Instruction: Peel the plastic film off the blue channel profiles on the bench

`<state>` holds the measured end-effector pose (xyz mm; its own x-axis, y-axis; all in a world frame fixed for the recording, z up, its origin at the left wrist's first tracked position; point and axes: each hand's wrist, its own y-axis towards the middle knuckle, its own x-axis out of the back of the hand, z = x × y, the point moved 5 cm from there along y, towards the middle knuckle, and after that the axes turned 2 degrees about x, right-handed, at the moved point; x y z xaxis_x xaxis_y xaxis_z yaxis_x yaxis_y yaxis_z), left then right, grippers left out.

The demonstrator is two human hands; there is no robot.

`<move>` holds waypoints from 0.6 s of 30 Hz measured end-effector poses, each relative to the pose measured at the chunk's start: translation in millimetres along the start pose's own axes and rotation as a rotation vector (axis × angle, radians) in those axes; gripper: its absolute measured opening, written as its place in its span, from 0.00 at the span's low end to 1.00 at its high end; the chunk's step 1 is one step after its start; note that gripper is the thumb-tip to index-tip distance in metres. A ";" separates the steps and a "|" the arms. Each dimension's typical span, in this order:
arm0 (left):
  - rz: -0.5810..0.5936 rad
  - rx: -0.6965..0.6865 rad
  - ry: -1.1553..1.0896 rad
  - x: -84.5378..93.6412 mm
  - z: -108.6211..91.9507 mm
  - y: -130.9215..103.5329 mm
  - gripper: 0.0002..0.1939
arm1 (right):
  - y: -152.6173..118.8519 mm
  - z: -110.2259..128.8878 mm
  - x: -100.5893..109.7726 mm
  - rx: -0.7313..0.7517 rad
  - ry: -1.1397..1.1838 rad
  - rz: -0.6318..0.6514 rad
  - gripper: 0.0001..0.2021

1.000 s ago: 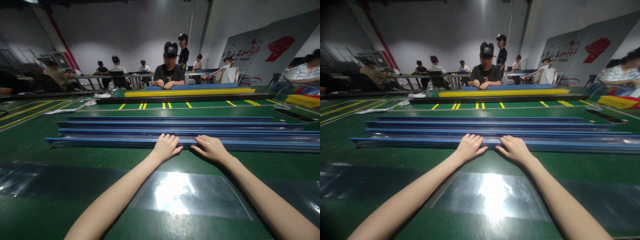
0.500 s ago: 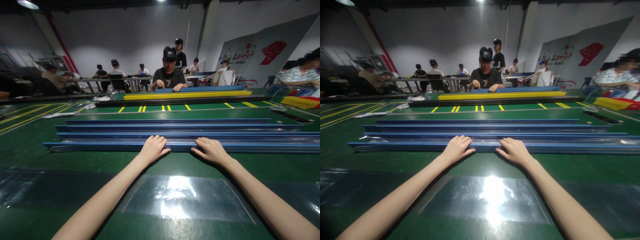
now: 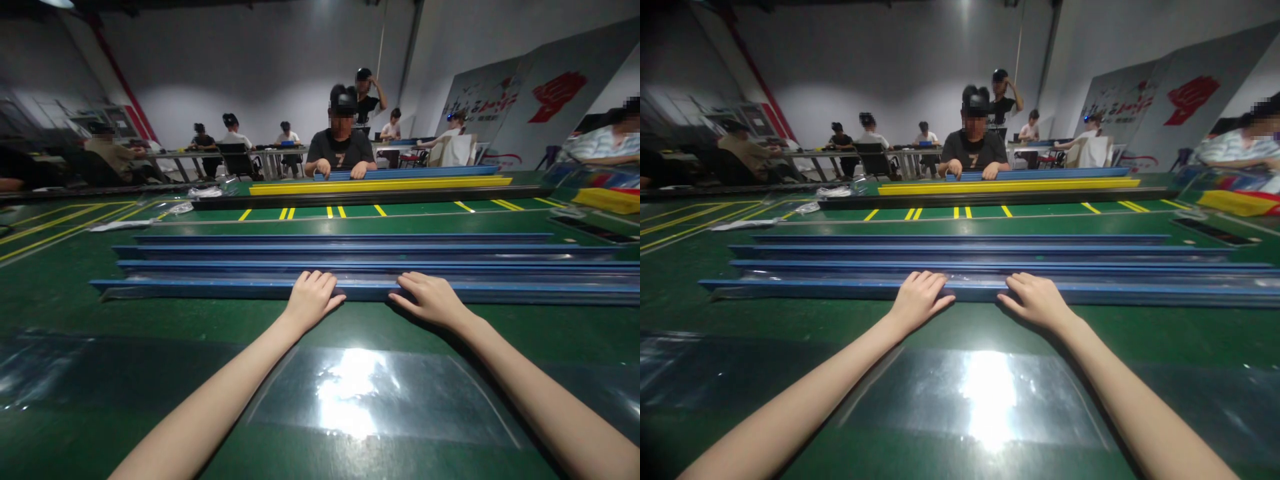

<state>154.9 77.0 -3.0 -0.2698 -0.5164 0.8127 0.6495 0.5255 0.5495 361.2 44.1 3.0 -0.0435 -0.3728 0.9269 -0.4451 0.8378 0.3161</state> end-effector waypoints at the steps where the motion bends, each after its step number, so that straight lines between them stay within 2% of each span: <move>1: 0.000 0.002 -0.002 -0.1 0.2 -0.1 0.17 | 0.1 0.2 0.2 0.001 0.003 -0.003 0.17; 18: 0.000 0.017 0.020 -0.8 0.9 -0.2 0.17 | 0.4 2.5 2.9 0.012 -0.015 -0.003 0.18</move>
<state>154.4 77.9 -3.7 -0.2554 -0.5301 0.8085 0.6374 0.5364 0.5531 358.6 42.3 5.3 -0.0555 -0.3809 0.9230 -0.4561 0.8320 0.3159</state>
